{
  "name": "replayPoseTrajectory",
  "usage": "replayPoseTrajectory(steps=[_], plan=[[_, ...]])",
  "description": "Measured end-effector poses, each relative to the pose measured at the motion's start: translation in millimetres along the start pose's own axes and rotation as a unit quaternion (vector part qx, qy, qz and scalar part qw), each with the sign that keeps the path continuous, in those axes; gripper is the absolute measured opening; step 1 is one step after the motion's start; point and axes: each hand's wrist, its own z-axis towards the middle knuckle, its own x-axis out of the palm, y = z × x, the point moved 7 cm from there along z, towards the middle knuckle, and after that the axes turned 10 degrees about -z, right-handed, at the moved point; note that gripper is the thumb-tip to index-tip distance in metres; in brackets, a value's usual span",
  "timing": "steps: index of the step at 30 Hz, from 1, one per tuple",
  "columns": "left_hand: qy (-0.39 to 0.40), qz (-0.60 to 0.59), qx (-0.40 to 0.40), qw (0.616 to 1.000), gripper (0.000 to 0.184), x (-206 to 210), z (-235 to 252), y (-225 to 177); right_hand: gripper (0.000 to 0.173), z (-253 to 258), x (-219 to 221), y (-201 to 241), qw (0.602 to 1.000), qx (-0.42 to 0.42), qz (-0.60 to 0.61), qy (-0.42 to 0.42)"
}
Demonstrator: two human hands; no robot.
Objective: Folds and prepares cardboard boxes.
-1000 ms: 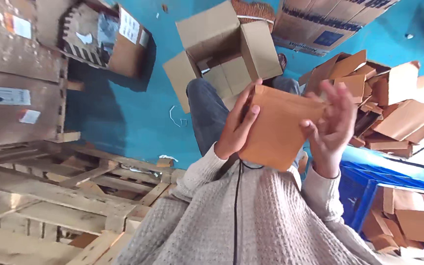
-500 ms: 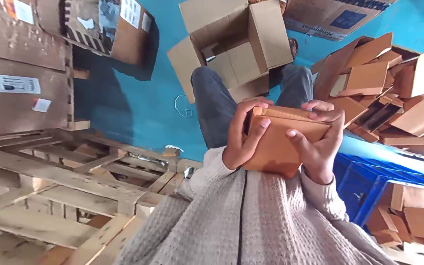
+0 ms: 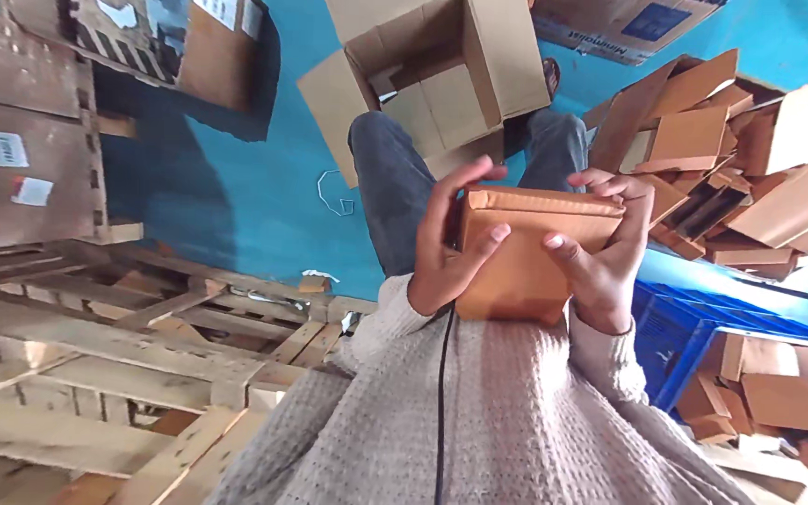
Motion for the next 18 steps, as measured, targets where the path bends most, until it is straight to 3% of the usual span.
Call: replayPoseTrajectory(steps=[3,7,9,18], plan=[[0.011,-0.026,-0.011,1.000,0.043,-19.3,10.2,-2.3,0.050,3.1,1.2,0.7,1.000,-0.003,-0.001,0.019],[0.128,-0.084,-0.099,0.983,0.029,-37.6,20.4,3.8,0.048,6.6,2.0,0.0,0.996,-0.011,-0.017,0.085],[0.149,-0.090,-0.104,0.979,0.025,-37.3,22.0,1.1,0.048,8.6,1.8,-0.5,0.995,-0.013,-0.018,0.099],[0.099,0.030,0.112,0.988,0.022,-19.3,8.8,-17.6,0.048,7.0,0.3,-4.2,0.988,0.026,0.055,0.140]])
